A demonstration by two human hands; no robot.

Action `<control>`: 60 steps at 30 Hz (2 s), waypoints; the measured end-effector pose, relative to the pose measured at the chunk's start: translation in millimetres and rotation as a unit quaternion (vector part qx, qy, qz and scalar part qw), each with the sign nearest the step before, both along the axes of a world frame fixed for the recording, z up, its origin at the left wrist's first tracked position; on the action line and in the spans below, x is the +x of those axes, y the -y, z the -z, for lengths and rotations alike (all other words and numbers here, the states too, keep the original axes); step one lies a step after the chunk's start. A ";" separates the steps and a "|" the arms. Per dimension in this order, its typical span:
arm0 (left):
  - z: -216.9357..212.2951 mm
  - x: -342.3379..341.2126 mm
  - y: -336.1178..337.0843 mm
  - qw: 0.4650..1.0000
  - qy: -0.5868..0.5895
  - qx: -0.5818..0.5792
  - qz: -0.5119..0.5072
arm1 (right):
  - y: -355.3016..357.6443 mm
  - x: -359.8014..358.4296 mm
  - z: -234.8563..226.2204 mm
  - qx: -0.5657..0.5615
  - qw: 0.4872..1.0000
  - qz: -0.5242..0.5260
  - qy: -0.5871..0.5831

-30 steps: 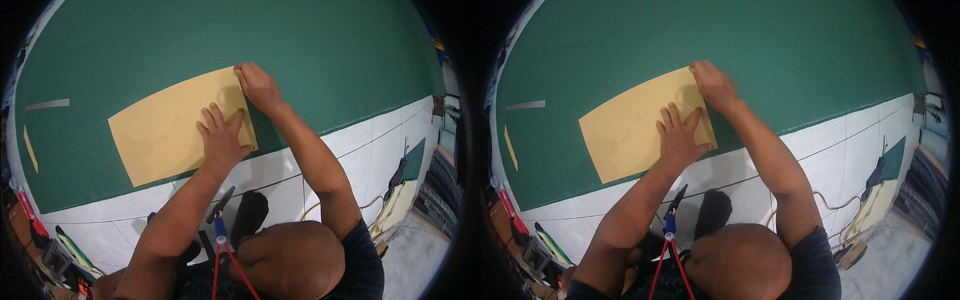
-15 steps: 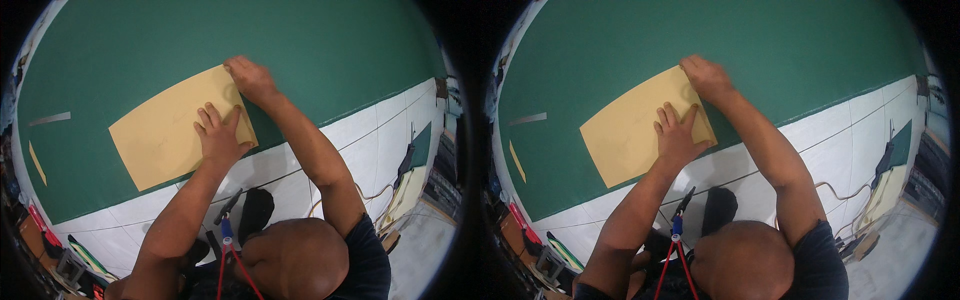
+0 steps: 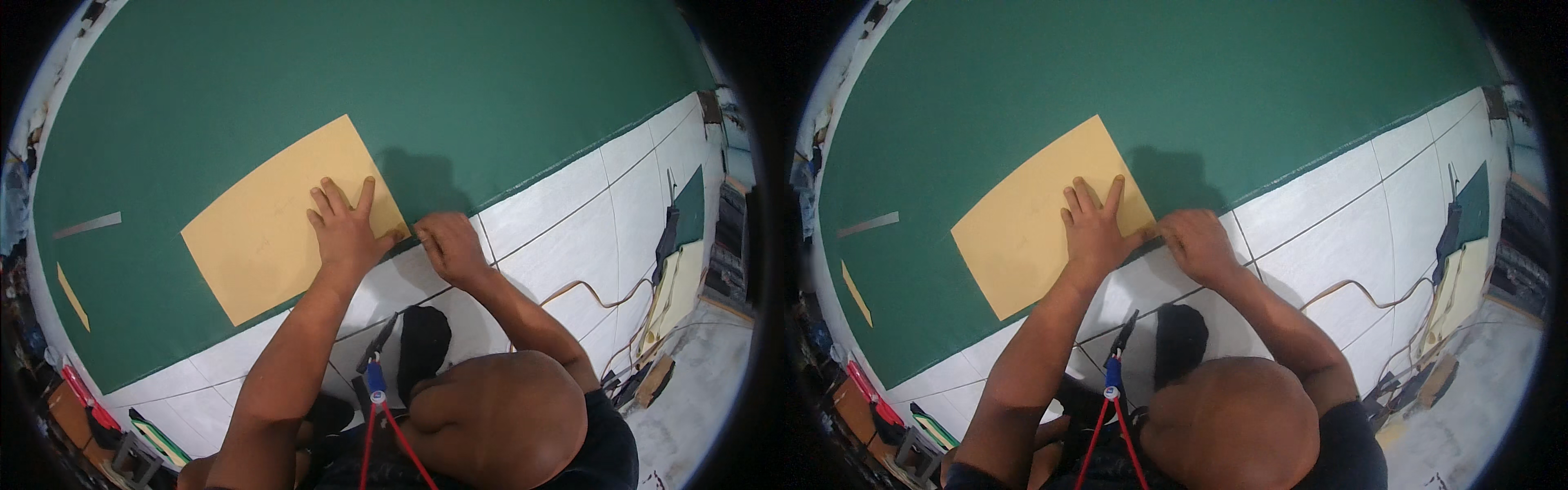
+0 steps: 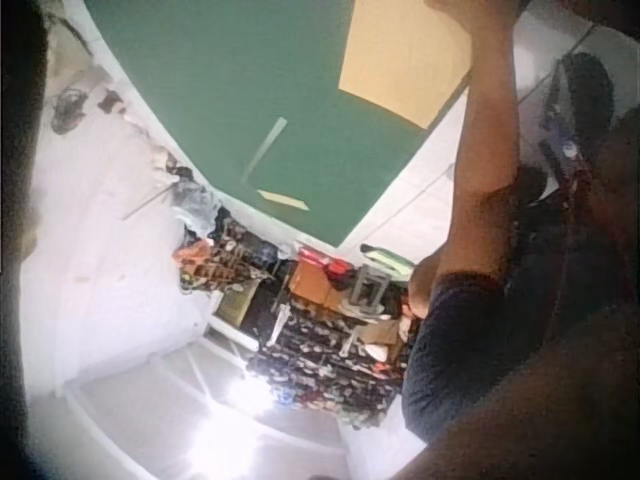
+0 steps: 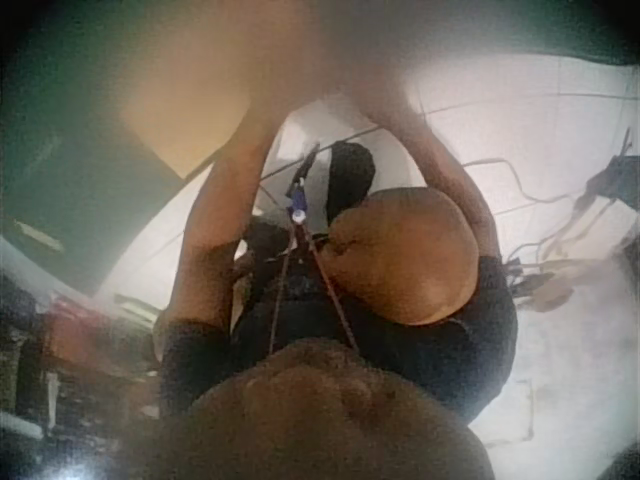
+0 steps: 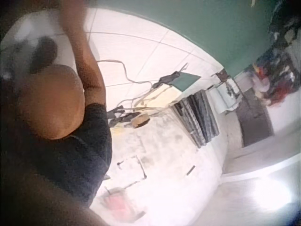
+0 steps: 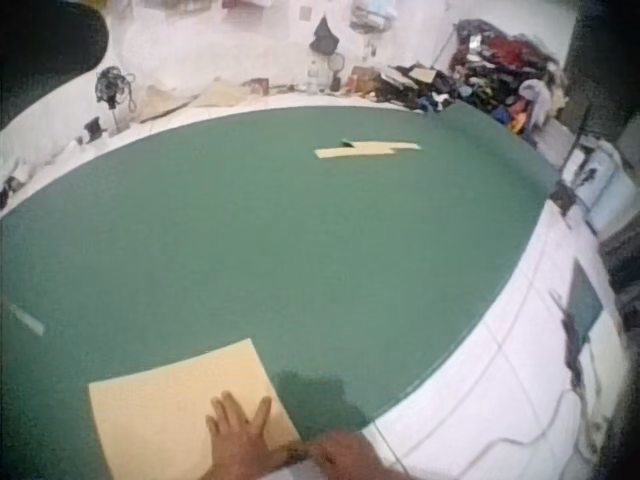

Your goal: The person sits on the floor and uses a pencil to mark lines on a rectangular piece of light-colored material. They repeatedly reposition the material and draw lines along its edges.

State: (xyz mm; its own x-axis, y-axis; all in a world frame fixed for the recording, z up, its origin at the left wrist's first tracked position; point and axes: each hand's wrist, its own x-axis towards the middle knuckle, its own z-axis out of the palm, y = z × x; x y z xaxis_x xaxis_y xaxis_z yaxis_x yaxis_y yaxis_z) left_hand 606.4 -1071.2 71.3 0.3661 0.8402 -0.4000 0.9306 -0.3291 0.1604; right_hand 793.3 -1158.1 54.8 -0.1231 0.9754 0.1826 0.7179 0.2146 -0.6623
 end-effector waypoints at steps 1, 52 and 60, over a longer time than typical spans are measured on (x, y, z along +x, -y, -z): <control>2.2 -1.3 2.1 1.000 0.006 0.012 0.003 | 1.9 -0.1 -2.3 -0.029 0.997 0.062 -0.043; -211.7 -159.2 -24.6 0.839 0.337 -0.418 -0.083 | 67.2 -73.4 14.8 -0.089 0.989 -0.104 -0.055; -256.7 -188.0 -42.7 0.763 0.490 -0.417 -0.062 | -30.5 -51.6 -51.2 -0.052 0.992 -0.086 0.079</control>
State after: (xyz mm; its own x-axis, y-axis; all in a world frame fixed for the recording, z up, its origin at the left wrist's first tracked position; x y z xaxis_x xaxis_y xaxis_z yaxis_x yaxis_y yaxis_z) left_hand 418.4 -1028.5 327.9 0.7707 0.4960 -0.4000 0.2449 0.3490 0.9046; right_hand 741.7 -1127.7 106.0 -0.3086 0.9500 0.0467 0.7731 0.2791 -0.5696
